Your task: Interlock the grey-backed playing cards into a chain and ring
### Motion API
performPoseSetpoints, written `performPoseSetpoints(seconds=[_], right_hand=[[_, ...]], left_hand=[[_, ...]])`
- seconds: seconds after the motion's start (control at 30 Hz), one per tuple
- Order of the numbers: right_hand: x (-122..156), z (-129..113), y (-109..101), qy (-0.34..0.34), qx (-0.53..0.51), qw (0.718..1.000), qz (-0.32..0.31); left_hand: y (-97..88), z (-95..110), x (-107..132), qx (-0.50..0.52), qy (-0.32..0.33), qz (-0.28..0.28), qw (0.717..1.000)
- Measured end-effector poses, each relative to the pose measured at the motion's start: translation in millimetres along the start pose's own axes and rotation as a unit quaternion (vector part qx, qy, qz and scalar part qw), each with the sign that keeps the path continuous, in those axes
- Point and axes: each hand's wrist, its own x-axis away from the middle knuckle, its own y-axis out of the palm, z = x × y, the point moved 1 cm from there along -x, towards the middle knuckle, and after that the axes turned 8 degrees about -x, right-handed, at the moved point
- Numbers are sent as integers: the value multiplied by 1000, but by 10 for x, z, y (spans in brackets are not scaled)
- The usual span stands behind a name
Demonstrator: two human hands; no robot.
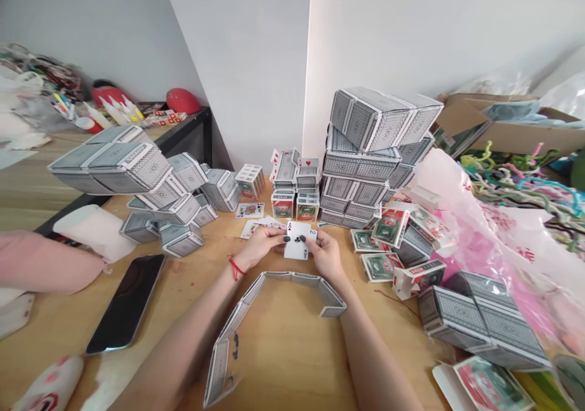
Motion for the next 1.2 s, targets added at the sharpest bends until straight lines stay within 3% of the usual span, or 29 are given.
performPoseSetpoints(seconds=[0.2, 0.5, 0.77, 0.87, 1.2], right_hand=[[33, -56, 57, 12, 11, 1000, -7], [32, -22, 73, 0, 21, 1000, -4], [31, 42, 98, 0, 93, 995, -31], [33, 34, 103, 2, 89, 995, -40], [55, -13, 128, -1, 59, 997, -45]], left_hand=[[-37, -6, -17, 30, 4, 19, 999], [41, -46, -67, -59, 47, 87, 993], [151, -40, -21, -239, 146, 194, 940], [196, -21, 5, -276, 167, 203, 924], [201, -61, -22, -357, 155, 234, 891]])
